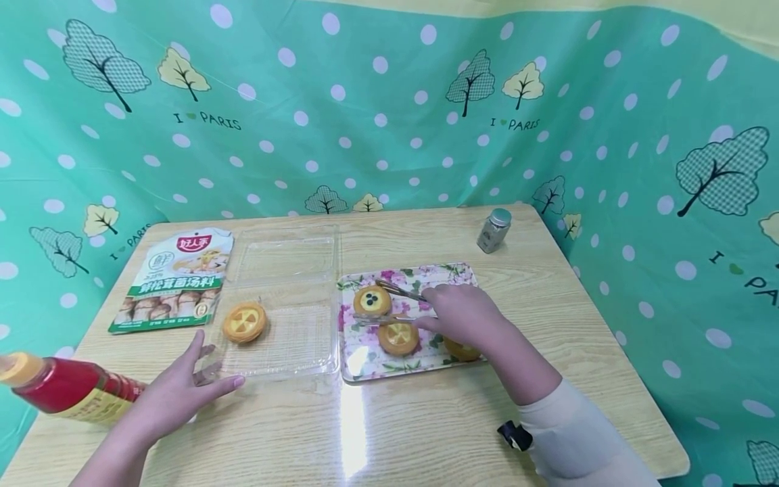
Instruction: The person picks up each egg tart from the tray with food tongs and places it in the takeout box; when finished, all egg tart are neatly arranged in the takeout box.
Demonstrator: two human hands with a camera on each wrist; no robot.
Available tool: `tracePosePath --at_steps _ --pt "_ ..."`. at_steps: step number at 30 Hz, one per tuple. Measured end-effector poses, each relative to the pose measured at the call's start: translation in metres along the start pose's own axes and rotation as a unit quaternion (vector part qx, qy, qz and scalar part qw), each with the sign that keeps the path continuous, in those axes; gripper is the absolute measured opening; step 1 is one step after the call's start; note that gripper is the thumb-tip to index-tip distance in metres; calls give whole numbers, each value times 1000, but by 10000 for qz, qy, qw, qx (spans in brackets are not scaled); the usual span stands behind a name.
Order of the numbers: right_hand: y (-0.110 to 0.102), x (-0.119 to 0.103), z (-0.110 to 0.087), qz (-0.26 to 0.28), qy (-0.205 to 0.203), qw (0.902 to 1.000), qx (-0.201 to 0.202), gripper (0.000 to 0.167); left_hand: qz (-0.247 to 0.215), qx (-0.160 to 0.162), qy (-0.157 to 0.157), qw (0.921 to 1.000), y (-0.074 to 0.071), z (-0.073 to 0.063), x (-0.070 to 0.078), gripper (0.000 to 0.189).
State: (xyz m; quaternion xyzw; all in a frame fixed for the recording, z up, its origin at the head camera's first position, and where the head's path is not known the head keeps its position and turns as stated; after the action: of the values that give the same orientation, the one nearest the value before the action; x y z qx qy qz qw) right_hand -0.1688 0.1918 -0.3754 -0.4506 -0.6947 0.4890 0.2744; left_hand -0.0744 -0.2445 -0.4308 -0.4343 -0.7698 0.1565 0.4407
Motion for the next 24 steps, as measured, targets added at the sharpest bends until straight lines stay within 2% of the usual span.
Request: tracePosePath --at_steps 9,24 --pt "-2 -3 2 -267 -56 9996 100 56 17 28 16 10000 0 0 0 131" --pt "-5 -1 4 -333 -140 9989 313 53 41 31 1 10000 1 -1 1 131"
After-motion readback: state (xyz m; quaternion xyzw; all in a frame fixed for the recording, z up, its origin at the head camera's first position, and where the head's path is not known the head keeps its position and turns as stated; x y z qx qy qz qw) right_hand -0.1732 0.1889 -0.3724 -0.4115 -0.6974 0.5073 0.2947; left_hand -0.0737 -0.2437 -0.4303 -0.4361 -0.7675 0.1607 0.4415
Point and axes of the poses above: each hand's wrist, its own z-axis towards the middle knuckle, its own y-axis out of the palm, x = y × z, the point moved 1 cm from there along z, towards the middle knuckle, and after that the axes turned 14 degrees about -x, right-handed, at the moved point
